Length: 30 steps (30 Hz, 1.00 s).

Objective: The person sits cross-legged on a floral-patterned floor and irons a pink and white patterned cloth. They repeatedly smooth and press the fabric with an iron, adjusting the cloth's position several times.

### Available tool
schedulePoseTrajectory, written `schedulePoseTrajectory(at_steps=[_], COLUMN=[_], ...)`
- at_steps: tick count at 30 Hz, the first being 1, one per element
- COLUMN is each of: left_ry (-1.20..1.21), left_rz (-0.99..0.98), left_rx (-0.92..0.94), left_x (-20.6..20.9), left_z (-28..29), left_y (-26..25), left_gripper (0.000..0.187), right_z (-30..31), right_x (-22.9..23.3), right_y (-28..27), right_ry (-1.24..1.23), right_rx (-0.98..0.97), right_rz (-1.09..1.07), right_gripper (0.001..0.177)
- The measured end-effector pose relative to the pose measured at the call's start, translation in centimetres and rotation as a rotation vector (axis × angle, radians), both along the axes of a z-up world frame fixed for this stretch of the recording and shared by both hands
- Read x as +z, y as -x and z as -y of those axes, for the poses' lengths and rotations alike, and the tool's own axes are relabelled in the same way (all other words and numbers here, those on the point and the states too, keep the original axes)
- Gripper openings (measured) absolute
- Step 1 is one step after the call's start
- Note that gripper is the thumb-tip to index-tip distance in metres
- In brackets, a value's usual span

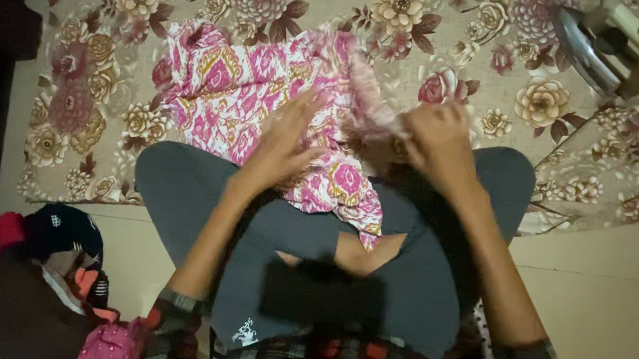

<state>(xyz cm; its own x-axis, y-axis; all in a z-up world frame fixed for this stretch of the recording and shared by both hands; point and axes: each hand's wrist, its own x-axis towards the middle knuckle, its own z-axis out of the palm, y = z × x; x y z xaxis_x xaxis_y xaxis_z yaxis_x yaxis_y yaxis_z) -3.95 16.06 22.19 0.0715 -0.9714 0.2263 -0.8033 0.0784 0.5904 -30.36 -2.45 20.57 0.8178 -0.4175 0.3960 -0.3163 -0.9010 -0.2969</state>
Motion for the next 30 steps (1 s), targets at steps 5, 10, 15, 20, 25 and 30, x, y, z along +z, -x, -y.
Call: schedulePoseTrajectory(at_steps=[5,10,15,20,25,30], left_ry=[-0.007,-0.151,-0.134,-0.408,-0.485,-0.238], left_rz=[-0.095,-0.21,0.04,0.094,-0.015,-0.002], left_rx=[-0.365,-0.442,-0.373,-0.18,-0.093,-0.014], left_x=[3.6,4.9,6.4,8.8,10.0,7.0], left_z=[4.6,3.9,0.1,-2.3,-2.2,-2.0], left_y=[4.5,1.9,-3.2,-6.4,-7.5,-7.4], left_gripper=[0.076,0.057,0.05,0.04,0.031,0.029], right_z=[-5.0,-4.6,-3.9,-1.8,0.5,2.8], right_x=[11.0,15.7,17.3,19.0,16.6,15.1], right_y=[2.0,7.8,13.3,14.5,12.5,11.1], right_ry=[-0.023,-0.144,-0.35,-0.38,-0.297,-0.372], right_rx=[0.209,0.132,-0.208,-0.337,-0.304,-0.229], right_rz=[-0.049,0.101,0.027,-0.127,0.059,0.134], right_gripper=[0.049,0.033,0.034,0.031,0.022,0.023])
